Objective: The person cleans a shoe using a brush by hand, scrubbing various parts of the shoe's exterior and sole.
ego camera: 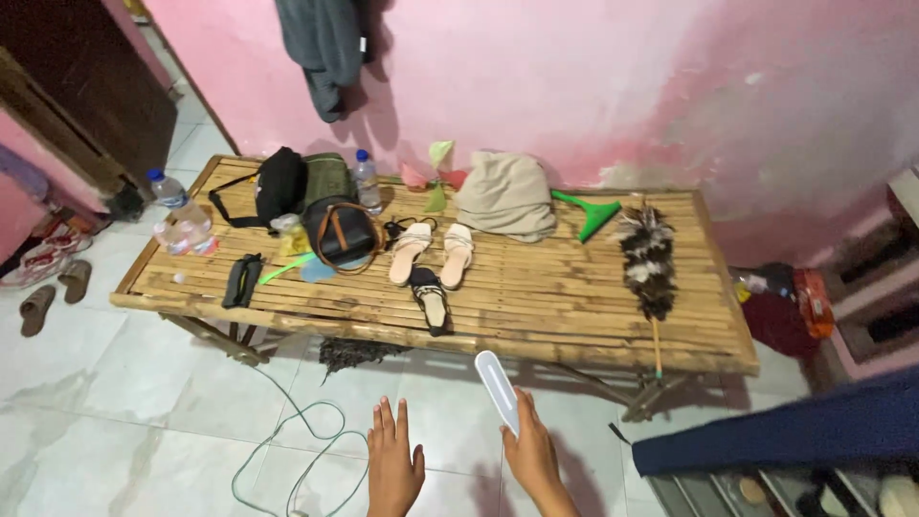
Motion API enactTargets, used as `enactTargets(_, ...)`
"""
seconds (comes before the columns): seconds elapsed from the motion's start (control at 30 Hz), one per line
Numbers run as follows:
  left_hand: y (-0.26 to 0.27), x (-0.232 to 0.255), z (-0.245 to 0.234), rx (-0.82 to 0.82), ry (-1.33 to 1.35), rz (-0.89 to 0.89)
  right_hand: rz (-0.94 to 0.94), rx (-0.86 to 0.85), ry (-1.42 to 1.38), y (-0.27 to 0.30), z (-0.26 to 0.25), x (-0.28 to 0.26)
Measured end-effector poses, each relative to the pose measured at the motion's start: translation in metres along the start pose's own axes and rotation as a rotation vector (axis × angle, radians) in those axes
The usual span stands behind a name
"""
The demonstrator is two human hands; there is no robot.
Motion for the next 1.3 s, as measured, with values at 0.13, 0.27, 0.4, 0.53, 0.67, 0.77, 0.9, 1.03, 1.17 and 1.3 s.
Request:
enactTargets(0.13,-0.018,-0.015,0.028,-0.007,0.029,-0.023,0.053,-0.101,0.04,-0.021,0.029,-0.004)
enactTargets(0.27,-0.047,-0.028,0.079,-0.115,-0.014,-0.085,-0.048,-0.078,0.019,-0.067,0.055,0.006)
enactTargets(0.4,-0.086,-0.036,0.112,-0.108,-0.007,-0.053,-0.069,-0.079,0.002,-0.112,0.085,0.037)
enactTargets(0.53,-0.117,-0.046,0.163,-0.336,-0.06,-0.186,-0.081,-0.051,-0.063,-0.158,0.101,0.057)
enactTargets(0.67,-0.154,-0.055,0.213,-0.433,-0.092,-0.304,-0.132,0.008,0.002,-0.207,0.128,0.073)
enactTargets(0.77,-0.172,-0.053,0.242,-0.345,-0.099,-0.268,-0.076,-0.03,0.034,-0.223,0.153,0.101)
enactTargets(0.9,-0.199,-0.064,0.277,-0.269,-0.036,-0.331,0.007,-0.071,0.111,-0.231,0.186,0.146)
enactTargets(1.03,-0.225,-0.071,0.302,-0.301,-0.02,-0.422,0.096,-0.098,0.086,-0.234,0.217,0.182)
enactTargets(1.17,-0.238,-0.087,0.324,-0.303,-0.026,-0.517,0.066,-0.072,0.048,-0.23,0.222,0.189)
enactTargets(1.3,-0.238,-0.097,0.323,-0.126,0.061,-0.503,0.037,-0.04,0.082,-0.225,0.2,0.179)
Point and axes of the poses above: each hand's wrist, its own y-axis away from the middle knuckle, its own z-axis out of the palm, x = y × z, the point moved 9 cm from there along -y, towards the middle knuckle, and after that the axes turned 11 degrees about x, right-handed, at the moved point
